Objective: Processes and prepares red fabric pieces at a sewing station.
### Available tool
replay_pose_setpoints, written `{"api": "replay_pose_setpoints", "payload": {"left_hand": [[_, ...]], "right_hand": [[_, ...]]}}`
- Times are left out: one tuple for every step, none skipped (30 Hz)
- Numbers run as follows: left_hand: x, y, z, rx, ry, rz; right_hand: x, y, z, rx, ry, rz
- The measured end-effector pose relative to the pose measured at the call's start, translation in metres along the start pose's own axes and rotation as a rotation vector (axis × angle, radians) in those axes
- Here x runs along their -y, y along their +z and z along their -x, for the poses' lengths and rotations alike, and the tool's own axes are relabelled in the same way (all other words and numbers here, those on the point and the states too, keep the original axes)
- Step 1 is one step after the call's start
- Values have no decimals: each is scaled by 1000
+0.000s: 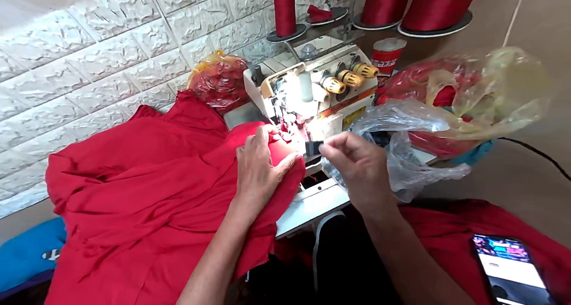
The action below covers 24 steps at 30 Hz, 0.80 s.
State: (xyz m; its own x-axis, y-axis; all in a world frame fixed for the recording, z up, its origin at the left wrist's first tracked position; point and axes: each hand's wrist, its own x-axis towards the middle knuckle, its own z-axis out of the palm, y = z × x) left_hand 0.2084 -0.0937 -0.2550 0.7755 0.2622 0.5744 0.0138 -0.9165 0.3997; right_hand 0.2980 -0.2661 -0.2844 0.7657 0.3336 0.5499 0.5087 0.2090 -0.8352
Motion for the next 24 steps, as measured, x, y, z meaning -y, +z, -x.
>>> {"api": "replay_pose_setpoints", "payload": {"left_hand": [[1, 2, 1, -24, 19, -2], [2, 3, 1, -49, 41, -4], [2, 5, 2, -68, 59, -6], [3, 7, 3, -91, 78, -10], [4, 8, 3, -108, 92, -12], [4, 9, 3, -120, 106, -17], [3, 9, 3, -129, 118, -22], [3, 9, 4, -136, 125, -26], [2, 9, 4, -138, 131, -27], [2, 9, 4, -141, 138, -28], [2, 9, 4, -135, 140, -28], [1, 8, 4, -126, 138, -31], [0, 7, 4, -115, 134, -40], [0, 7, 4, -113, 135, -47], [1, 8, 4, -119, 140, -54], [1, 9, 5, -128, 146, -59], [1, 10, 5, -138, 153, -64], [2, 10, 5, -147, 160, -69], [2, 11, 5, -152, 165, -77], [3, 11, 6, -152, 172, -84], [4, 12, 6, -156, 185, -91], [5, 13, 6, -164, 205, -95], [6, 14, 7, -168, 228, -97], [7, 14, 7, -169, 258, -96]], "right_hand": [[4, 2, -11, 25, 41, -16], [5, 6, -21, 56, 78, -60], [3, 11, -29, 90, 107, -109], [-1, 17, -34, 121, 117, -128], [-6, 22, -37, 148, 105, -113], [-11, 25, -38, 166, 81, -69], [-13, 27, -37, 174, 55, 1], [-14, 27, -36, 170, 40, 65], [-13, 27, -34, 165, 38, 116], [-11, 28, -34, 155, 43, 157], [-10, 29, -33, 142, 52, 196], [-8, 30, -32, 129, 61, 226], [-7, 32, -32, 116, 66, 253], [-6, 32, -32, 111, 69, 275], [-6, 33, -32, 106, 68, 292], [-7, 34, -33, 103, 63, 299], [-8, 35, -33, 101, 57, 296], [-9, 35, -33, 100, 47, 290], [-9, 35, -34, 106, 39, 281], [-10, 35, -34, 107, 31, 277], [-9, 35, -34, 112, 27, 275], [-9, 35, -35, 117, 25, 276], [-9, 35, -34, 121, 32, 278], [-9, 35, -34, 118, 39, 279]]}}
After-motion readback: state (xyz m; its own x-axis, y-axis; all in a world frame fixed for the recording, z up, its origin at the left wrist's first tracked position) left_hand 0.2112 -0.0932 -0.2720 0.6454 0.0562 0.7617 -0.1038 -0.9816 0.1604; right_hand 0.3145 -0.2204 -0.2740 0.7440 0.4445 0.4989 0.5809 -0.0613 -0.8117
